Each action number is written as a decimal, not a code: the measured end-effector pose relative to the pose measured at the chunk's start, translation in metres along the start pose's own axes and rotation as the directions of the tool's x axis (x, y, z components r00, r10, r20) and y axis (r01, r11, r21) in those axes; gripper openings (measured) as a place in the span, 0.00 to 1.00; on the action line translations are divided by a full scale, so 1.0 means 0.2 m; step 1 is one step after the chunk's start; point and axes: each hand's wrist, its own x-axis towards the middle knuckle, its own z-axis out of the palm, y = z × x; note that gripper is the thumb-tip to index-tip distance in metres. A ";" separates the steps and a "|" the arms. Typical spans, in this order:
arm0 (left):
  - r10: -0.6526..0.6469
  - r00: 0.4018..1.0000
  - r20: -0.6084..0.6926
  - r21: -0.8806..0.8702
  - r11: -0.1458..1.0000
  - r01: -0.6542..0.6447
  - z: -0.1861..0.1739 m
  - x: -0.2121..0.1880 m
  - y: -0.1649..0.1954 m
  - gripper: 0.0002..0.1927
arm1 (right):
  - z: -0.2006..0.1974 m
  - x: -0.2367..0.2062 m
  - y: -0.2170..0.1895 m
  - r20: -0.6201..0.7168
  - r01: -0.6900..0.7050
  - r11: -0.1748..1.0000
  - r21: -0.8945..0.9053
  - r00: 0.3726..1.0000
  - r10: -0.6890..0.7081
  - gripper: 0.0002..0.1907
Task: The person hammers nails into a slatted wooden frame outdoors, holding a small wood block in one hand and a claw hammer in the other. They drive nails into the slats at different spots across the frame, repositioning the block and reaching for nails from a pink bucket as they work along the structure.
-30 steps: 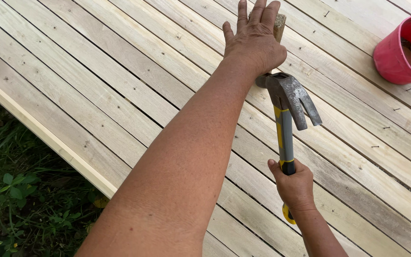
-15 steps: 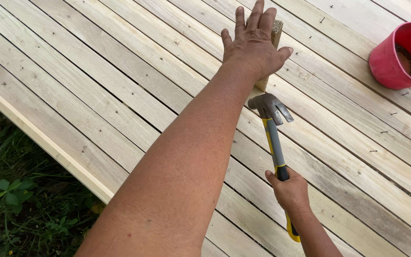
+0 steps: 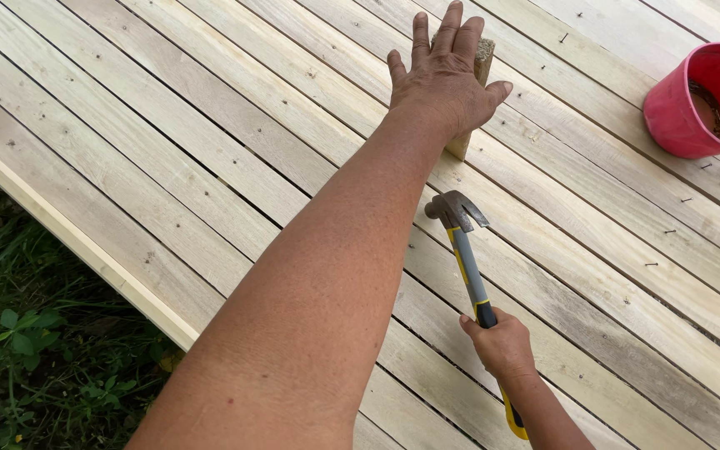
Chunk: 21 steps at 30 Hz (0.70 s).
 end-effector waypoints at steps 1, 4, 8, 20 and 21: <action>-0.002 1.000 -0.003 0.005 1.000 0.002 0.00 0.01 0.00 0.45 | 0.01 -0.04 0.00 -0.006 0.057 0.998 0.018 0.998 -0.057 0.19; 0.009 1.000 -0.009 -0.031 0.999 -0.009 0.01 0.04 -0.02 0.51 | -0.02 -0.10 0.04 -0.054 0.199 0.975 0.101 0.979 -0.195 0.21; 0.024 0.999 -0.025 -0.045 0.999 -0.025 0.03 0.05 -0.05 0.55 | 0.01 -0.09 0.14 -0.092 0.283 0.949 0.142 0.958 -0.272 0.23; 0.012 1.000 0.001 -0.017 1.000 -0.012 0.02 0.03 -0.04 0.53 | 0.06 -0.02 0.06 0.000 0.132 0.989 -0.071 0.991 -0.133 0.20; 0.011 1.000 0.007 -0.024 1.000 -0.011 0.02 0.04 -0.03 0.54 | 0.06 -0.04 0.07 -0.027 0.189 0.980 -0.061 0.981 -0.191 0.22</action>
